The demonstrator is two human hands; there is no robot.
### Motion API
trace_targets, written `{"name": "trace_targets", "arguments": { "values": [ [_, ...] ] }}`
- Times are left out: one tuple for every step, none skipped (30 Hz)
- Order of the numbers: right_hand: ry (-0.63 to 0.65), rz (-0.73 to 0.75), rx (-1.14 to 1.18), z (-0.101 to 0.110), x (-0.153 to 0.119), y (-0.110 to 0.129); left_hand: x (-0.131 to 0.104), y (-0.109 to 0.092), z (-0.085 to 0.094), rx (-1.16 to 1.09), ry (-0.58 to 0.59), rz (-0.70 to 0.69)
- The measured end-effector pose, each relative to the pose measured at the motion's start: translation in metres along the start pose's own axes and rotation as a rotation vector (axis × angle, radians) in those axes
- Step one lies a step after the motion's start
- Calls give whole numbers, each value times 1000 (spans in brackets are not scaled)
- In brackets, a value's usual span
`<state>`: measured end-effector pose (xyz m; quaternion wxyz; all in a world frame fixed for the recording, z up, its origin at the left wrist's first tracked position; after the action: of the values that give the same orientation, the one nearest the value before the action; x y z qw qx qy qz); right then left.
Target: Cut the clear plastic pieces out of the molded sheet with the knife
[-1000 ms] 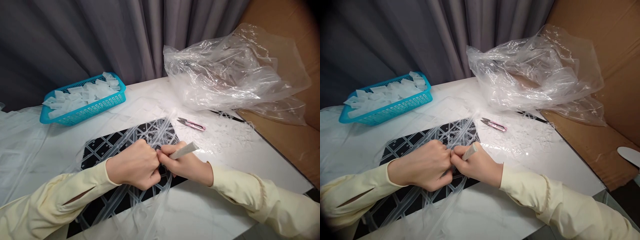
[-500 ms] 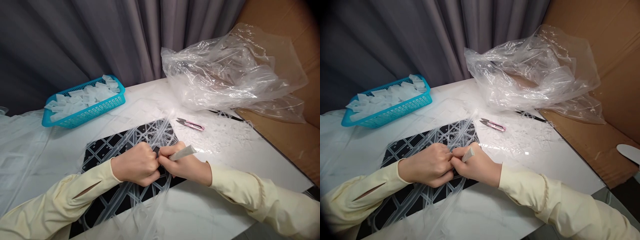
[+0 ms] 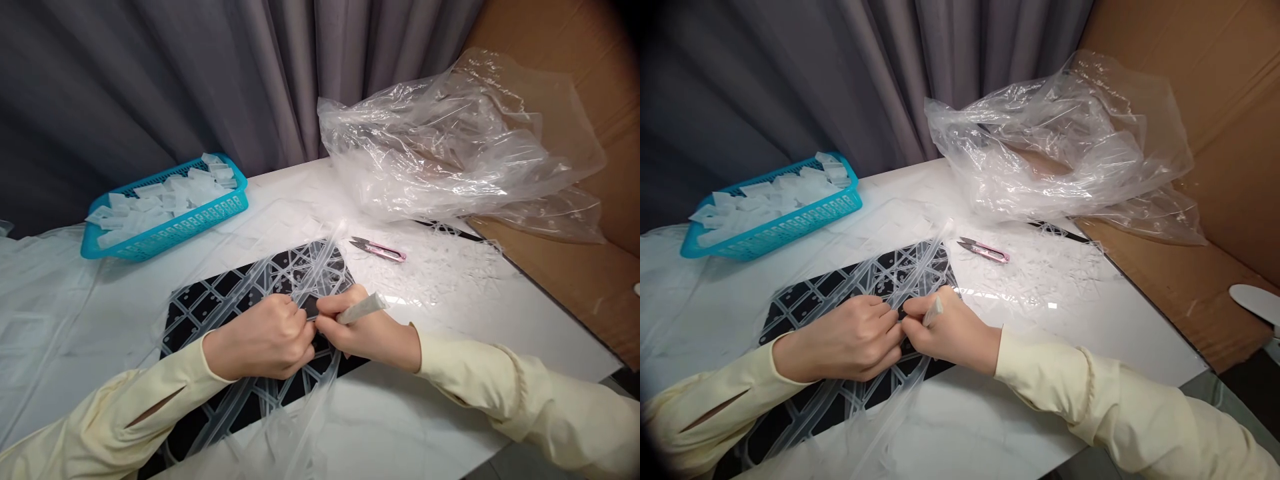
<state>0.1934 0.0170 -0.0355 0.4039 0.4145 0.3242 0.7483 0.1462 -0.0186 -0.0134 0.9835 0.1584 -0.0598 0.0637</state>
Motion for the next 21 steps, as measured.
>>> {"name": "trace_targets", "arguments": {
  "values": [
    [-2,2,2,0,0,0,-1,-2,1,15,-4,-7],
    [-6,5,6,0,0,0,-2,-3,2,32,-7,-14],
    [-11,7,12,0,0,0,-3,-5,3,51,-3,-20],
    [-13,6,19,0,0,-1,-4,-6,2,72,0,-23],
    [-15,3,25,0,-1,-1,-6,-7,2,92,4,-23],
    [-17,2,31,0,-1,0,-7,-8,2,109,2,-22],
    [-18,-2,42,0,-1,0,-8,-8,2,123,-4,-17],
    [-13,-13,60,0,-1,0,-9,-8,3,133,-16,-11],
    [-7,-35,94,-1,-1,-1,-10,-8,4,142,-27,-1],
    [-3,-72,146,-2,-2,-3,-11,-7,5,149,-35,12],
    [-3,-124,213,-3,-3,-6,-12,-6,5,153,-40,26],
    [-10,-182,282,-3,-5,-10,-13,-5,6,156,-42,40],
    [-24,-236,340,-3,-6,-13,-15,-5,7,158,-45,52],
    [-41,-280,383,-1,-7,-15,-16,-4,8,158,-48,62],
    [-56,-311,409,0,-8,-17,-17,-4,10,157,-54,70],
    [-63,-329,422,1,-8,-17,-18,-4,10,156,-59,78],
    [-63,-339,429,1,-8,-18,-19,-4,11,154,-57,89],
    [-57,-344,436,1,-8,-18,-20,-4,10,153,-49,100],
    [-51,-344,438,0,-7,-18,-20,-3,8,151,-35,110],
    [-52,-339,434,0,-7,-19,-19,-3,7,146,-15,119],
    [-56,-332,423,0,-7,-20,-19,-3,5,139,6,126]
  ]
}}
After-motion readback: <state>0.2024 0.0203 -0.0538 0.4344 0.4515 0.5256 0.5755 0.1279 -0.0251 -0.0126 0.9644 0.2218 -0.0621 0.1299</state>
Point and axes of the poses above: each hand's wrist, its own x-axis towards the middle knuckle, its own z-axis out of the back of the hand, y = z × x, the point moved 9 cm from there along x, towards the middle knuckle, and after that the axes turned 9 degrees about z, right-handed, at the moved point
